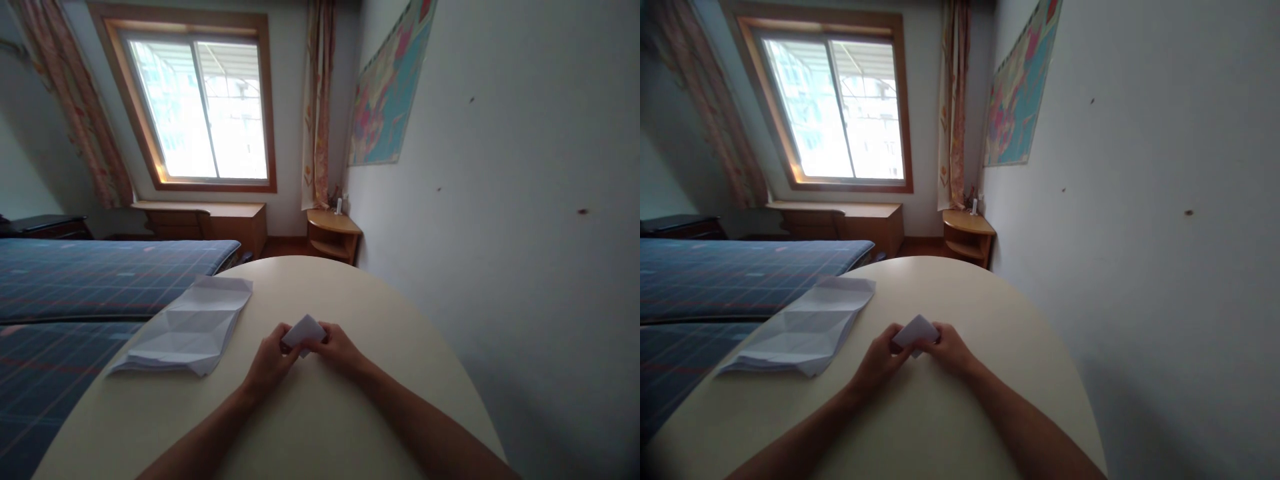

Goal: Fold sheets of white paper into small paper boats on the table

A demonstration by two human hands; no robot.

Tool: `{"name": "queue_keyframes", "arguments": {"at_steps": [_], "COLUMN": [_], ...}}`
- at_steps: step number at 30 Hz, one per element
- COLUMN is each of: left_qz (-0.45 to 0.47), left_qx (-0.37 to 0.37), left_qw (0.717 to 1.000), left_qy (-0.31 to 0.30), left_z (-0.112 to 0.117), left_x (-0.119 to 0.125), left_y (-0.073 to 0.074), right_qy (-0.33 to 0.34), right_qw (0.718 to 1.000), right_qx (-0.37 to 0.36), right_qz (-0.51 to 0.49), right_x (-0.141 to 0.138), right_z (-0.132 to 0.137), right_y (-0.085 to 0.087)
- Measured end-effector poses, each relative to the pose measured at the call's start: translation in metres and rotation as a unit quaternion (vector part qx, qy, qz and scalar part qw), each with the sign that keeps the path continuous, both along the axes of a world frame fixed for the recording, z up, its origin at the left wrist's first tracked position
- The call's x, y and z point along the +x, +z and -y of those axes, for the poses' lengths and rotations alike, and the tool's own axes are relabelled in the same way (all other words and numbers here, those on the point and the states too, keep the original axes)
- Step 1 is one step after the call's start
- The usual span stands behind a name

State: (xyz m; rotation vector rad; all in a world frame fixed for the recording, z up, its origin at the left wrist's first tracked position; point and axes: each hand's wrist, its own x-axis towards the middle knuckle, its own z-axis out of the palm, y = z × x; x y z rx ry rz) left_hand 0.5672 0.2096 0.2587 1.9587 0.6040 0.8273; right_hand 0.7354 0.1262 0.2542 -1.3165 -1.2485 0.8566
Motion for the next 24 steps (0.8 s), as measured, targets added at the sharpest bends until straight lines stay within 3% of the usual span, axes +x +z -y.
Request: {"name": "queue_keyframes", "arguments": {"at_steps": [3, 7, 15, 24], "left_qz": [-0.006, 0.021, 0.011, 0.068], "left_qx": [-0.007, -0.056, -0.036, -0.146], "left_qw": [1.0, 0.998, 0.999, 0.987], "left_qy": [0.012, 0.007, -0.007, 0.011], "left_z": [-0.003, -0.006, -0.004, 0.004], "left_x": [0.0, -0.001, 0.001, 0.005], "left_y": [-0.001, -0.001, -0.001, 0.002], "right_qy": [0.042, -0.016, -0.056, -0.014], "right_qw": [0.999, 1.0, 0.997, 0.989], "right_qx": [-0.029, -0.002, 0.027, 0.022], "right_qz": [0.009, 0.005, 0.042, -0.144], "right_x": [0.005, 0.0, -0.001, -0.007], "right_z": [-0.006, -0.007, 0.0, -0.006], "right_y": [0.004, 0.005, 0.007, 0.003]}}
